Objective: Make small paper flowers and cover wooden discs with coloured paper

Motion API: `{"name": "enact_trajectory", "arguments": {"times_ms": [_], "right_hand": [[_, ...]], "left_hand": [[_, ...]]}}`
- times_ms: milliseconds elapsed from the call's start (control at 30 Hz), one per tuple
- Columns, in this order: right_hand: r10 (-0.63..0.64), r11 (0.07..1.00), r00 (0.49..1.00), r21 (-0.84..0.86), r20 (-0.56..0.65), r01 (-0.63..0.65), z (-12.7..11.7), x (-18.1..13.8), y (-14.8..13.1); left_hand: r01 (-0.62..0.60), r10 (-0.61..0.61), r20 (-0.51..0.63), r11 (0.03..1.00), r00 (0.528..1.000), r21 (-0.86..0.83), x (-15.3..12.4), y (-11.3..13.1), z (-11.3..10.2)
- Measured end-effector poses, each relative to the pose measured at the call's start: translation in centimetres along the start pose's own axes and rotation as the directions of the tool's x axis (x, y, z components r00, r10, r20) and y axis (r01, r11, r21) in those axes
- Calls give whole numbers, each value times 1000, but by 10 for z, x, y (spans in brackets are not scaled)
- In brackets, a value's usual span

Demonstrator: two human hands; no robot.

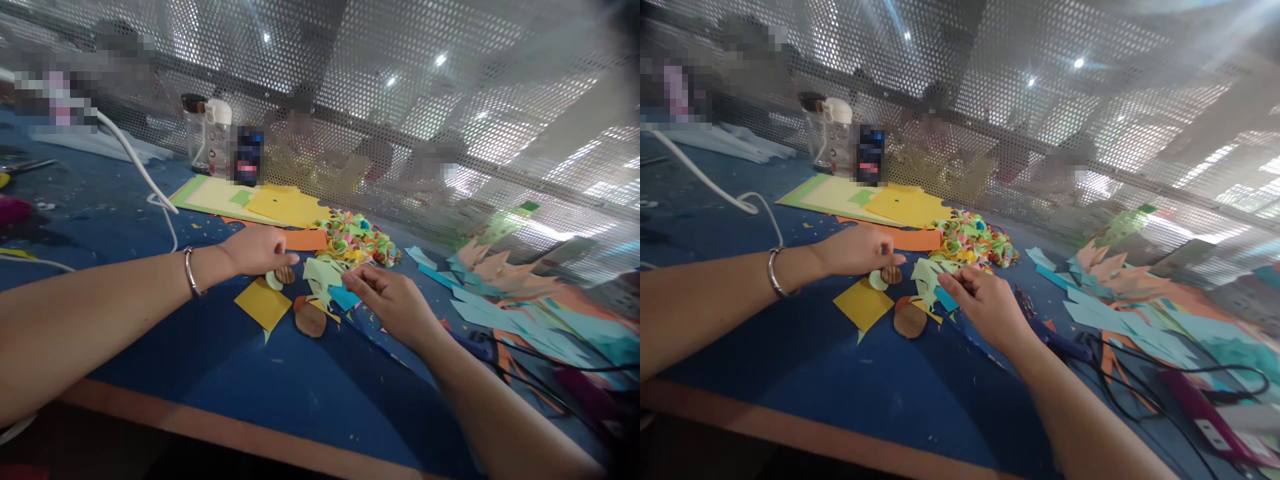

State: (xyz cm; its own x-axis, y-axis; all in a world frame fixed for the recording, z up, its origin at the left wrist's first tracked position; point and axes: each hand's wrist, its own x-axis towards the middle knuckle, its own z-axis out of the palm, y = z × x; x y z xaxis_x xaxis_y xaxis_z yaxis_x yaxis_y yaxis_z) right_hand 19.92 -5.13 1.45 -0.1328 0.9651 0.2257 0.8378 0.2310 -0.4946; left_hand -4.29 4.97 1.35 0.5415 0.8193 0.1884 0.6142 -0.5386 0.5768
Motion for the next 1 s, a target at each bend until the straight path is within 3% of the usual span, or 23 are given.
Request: {"name": "enact_trajectory", "arguments": {"times_ms": [100, 233, 400, 567, 767, 867, 1000], "right_hand": [[16, 1000, 1000, -12, 18, -16, -1, 0, -1], [7, 998, 999, -57, 40, -5, -1, 1, 1], [16, 980, 987, -200, 159, 16, 2, 1, 4], [72, 954, 971, -300, 229, 0, 2, 0, -1], [74, 964, 966, -267, 249, -5, -1, -4, -9], [36, 978, 955, -205, 296, 27, -1, -10, -16], [-88, 969, 911, -176, 403, 171, -1, -20, -26]], "left_hand": [[-67, 35, -213, 987, 977, -145, -2, 4, -1], [-189, 73, -234, 831, 969, -523, -10, 19, 10], [-241, 117, -221, 667, 968, -705, -23, 37, 25], [-296, 176, -238, 605, 955, -739, -27, 40, 31], [-386, 221, -321, 637, 921, -667, -27, 38, 34], [-397, 205, -357, 666, 911, -631, -26, 37, 34], [-349, 145, -348, 680, 926, -645, -24, 36, 33]]}}
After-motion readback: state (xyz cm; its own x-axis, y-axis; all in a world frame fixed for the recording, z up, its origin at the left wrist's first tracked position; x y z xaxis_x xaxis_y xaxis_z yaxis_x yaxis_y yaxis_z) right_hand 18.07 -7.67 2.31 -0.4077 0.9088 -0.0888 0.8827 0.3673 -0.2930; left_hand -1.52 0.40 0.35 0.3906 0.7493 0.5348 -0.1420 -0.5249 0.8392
